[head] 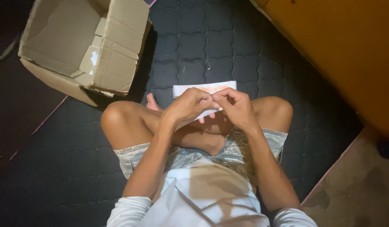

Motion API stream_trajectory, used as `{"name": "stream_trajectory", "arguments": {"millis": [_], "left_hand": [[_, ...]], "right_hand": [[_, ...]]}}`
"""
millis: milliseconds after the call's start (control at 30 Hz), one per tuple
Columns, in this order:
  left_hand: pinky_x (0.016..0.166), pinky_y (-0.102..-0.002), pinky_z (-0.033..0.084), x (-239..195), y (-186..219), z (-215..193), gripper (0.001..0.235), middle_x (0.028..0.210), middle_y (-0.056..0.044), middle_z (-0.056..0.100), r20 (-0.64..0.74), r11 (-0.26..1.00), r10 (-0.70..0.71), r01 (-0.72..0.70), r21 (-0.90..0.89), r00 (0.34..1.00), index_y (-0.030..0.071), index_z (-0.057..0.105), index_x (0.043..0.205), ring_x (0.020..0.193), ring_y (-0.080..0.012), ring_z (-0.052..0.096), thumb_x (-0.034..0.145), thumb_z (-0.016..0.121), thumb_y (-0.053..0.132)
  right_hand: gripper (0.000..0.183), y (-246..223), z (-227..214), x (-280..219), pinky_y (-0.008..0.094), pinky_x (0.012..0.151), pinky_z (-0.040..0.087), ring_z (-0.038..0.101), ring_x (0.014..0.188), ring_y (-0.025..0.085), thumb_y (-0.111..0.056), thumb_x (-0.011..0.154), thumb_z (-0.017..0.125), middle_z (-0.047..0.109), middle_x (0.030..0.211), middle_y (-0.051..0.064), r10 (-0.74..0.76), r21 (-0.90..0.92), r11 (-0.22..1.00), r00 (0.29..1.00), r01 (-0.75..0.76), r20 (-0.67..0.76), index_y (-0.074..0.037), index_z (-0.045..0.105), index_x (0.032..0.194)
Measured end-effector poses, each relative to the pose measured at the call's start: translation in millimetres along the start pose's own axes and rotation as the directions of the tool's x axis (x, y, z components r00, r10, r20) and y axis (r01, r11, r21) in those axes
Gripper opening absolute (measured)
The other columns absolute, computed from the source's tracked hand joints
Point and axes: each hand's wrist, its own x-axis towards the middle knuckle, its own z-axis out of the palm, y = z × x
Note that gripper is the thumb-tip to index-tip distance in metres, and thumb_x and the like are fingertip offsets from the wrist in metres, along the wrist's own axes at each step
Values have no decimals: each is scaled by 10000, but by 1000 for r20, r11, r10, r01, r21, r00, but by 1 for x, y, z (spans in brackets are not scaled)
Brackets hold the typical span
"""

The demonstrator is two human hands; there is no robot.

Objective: The person sits on the floor and repeatedly folds long, narrow white paper strips with orange markings. They fold the strips in half, smooth the creases, and place them into a cardboard box beside them.

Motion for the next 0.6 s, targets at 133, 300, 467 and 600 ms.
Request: {"name": "stream_trajectory", "arguments": {"millis": [133, 300, 467, 600], "left_hand": [[583, -293, 572, -13, 3, -17, 165, 797, -100, 799, 13, 1000, 17, -17, 13, 1000, 118, 799, 923, 550, -186, 727, 948, 683, 232], [536, -280, 513, -24, -26, -48, 189, 784, -167, 780, -62, 999, 4, -2, 32, 998, 48, 793, 1015, 505, -193, 656, 924, 718, 196], [468, -229, 453, -10, -70, -55, 153, 696, -146, 736, -209, 990, 62, -86, -110, 976, 67, 796, 1022, 432, -149, 589, 939, 740, 183], [379, -187, 385, -6, -93, -53, 163, 609, -133, 678, -363, 953, 142, -227, -203, 921, 62, 784, 1054, 340, -96, 486, 940, 760, 176]], "right_hand": [[57, 16, -18, 1, 197, 519, 486, 574, 529, 59, -138, 943, 755, 653, 603, 11, 17, -33, 999, 996, -20, -91, -144, 808, 965], [63, 29, -64, 3, 224, 529, 495, 598, 537, 87, -169, 986, 764, 647, 649, 40, -26, -136, 991, 972, -7, -234, -121, 793, 1016], [109, 31, -55, -1, 221, 506, 512, 593, 526, 89, -187, 993, 759, 634, 663, 44, 5, -1, 1000, 967, -6, -256, -83, 772, 1023], [286, 44, -40, -4, 151, 547, 548, 597, 664, 43, -305, 1041, 621, 640, 825, -2, 121, 395, 918, 973, -34, -198, -54, 680, 1165]]}}
